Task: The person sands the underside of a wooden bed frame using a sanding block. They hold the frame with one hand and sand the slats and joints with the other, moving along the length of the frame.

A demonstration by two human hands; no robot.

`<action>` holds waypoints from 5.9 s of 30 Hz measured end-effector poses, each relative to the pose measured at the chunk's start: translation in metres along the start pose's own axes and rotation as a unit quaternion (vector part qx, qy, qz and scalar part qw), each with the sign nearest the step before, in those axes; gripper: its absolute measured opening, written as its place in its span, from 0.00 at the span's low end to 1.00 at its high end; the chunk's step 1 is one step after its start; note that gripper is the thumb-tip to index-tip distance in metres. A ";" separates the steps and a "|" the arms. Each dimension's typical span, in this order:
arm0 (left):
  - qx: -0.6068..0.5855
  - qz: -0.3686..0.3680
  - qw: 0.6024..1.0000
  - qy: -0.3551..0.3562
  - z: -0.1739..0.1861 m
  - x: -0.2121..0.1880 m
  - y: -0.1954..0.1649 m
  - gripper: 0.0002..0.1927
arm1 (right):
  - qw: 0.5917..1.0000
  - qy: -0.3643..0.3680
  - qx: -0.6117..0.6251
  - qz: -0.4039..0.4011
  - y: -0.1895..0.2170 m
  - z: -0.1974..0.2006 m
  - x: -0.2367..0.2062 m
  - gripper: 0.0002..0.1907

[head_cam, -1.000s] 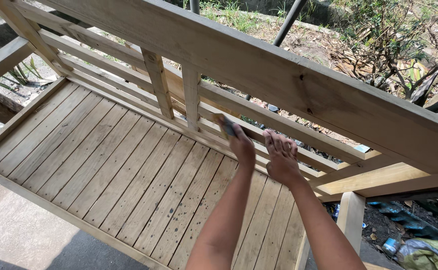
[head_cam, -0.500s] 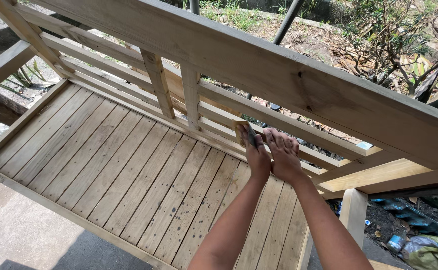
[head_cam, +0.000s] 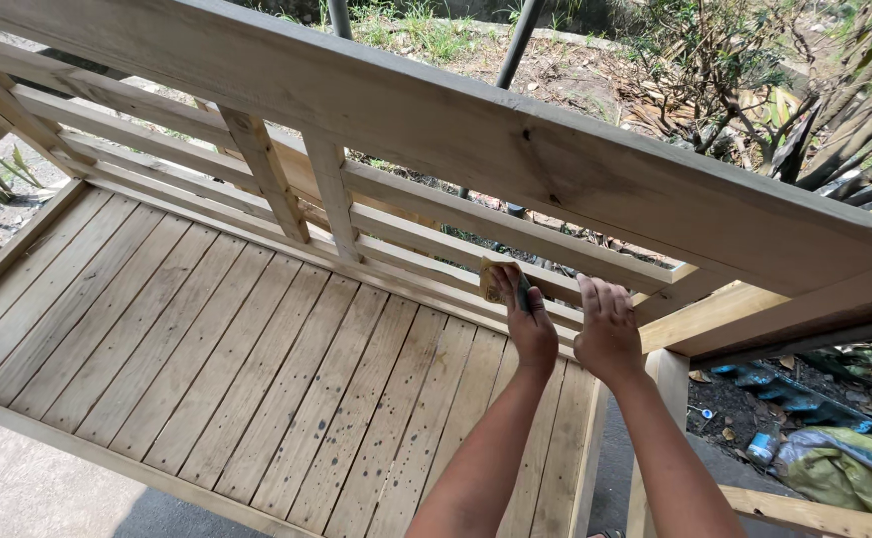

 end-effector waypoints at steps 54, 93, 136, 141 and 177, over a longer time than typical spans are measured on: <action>0.007 -0.003 0.978 -0.209 0.104 0.149 0.019 0.33 | 0.994 -0.040 -0.097 0.025 0.021 -0.005 0.000 0.41; 0.412 -0.661 0.515 0.357 0.128 0.141 0.031 0.32 | 0.734 -0.102 0.605 -0.290 -0.067 -0.059 -0.045 0.56; 0.443 -0.699 0.453 0.331 0.085 0.105 0.026 0.32 | 0.794 0.035 0.518 -0.318 -0.062 -0.043 -0.047 0.61; 0.435 -0.683 0.461 0.363 -0.016 0.014 0.006 0.33 | 0.804 0.001 0.515 -0.297 -0.065 -0.048 -0.046 0.58; 0.406 -0.663 0.529 0.341 0.049 0.070 -0.003 0.30 | 0.860 0.027 0.445 -0.249 -0.055 -0.029 -0.044 0.57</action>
Point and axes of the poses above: each hand's wrist, its own x-axis towards the middle knuckle, its own z-axis out of the back of the hand, y = z × x, the point moved 5 cm from there along x, towards the middle knuckle, and after that the axes turned 5 degrees about -z, right-handed, at the moved point
